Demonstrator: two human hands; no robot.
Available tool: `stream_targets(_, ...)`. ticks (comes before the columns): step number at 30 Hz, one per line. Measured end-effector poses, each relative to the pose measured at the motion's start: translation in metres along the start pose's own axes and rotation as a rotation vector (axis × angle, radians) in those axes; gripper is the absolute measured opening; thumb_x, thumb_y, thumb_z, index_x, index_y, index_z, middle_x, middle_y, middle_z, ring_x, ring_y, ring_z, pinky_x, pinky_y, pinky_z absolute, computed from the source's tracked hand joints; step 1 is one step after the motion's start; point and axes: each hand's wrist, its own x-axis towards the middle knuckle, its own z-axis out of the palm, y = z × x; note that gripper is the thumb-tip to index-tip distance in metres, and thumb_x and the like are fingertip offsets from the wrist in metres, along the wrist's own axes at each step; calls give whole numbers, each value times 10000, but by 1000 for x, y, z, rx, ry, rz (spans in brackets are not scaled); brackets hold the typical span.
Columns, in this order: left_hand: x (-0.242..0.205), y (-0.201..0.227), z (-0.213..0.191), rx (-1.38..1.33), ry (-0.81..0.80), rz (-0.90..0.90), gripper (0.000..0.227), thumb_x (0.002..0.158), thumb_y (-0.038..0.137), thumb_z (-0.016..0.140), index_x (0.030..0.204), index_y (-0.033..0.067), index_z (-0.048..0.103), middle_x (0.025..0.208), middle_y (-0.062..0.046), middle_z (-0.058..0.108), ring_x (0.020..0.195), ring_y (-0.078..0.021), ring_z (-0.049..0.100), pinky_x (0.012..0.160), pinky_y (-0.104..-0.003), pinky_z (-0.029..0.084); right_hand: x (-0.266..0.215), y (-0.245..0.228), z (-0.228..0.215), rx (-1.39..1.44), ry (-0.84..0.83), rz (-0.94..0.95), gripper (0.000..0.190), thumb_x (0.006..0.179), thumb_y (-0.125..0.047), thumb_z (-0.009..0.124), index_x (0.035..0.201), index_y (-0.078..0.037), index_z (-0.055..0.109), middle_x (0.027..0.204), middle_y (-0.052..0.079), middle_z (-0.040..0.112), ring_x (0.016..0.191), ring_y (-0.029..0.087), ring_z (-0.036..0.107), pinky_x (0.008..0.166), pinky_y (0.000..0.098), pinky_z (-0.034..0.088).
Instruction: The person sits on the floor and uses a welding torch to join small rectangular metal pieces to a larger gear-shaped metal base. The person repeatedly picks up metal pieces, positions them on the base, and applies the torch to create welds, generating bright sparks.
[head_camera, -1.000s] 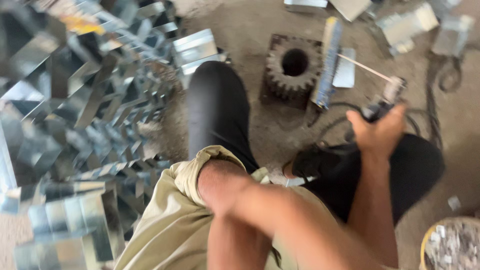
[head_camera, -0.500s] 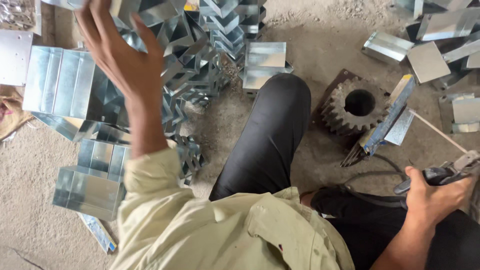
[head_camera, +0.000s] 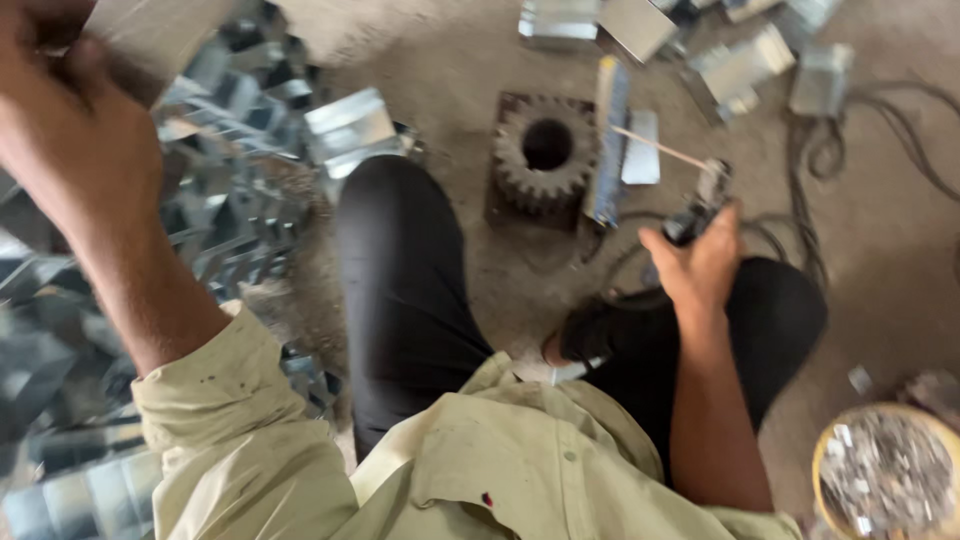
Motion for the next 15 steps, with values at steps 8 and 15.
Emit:
stream_targets(8, -12, 21, 309, -338, -452, 14, 280, 1009, 312, 647, 1058, 58, 753, 937, -136, 777, 856, -267, 766, 754, -405, 584, -3, -28, -14, 90, 33, 27, 631, 740, -223, 919, 1156, 16, 509, 948, 179, 688, 872, 387, 697, 805, 470, 558)
stream_targets(15, -68, 14, 406, 107, -813, -35, 423, 955, 527, 637, 1016, 139, 794, 883, -122, 772, 874, -336, 718, 858, -511, 461, -5, -30, -7, 146, 96, -19, 700, 754, -196, 900, 1235, 58, 459, 910, 169, 659, 804, 370, 690, 759, 450, 562)
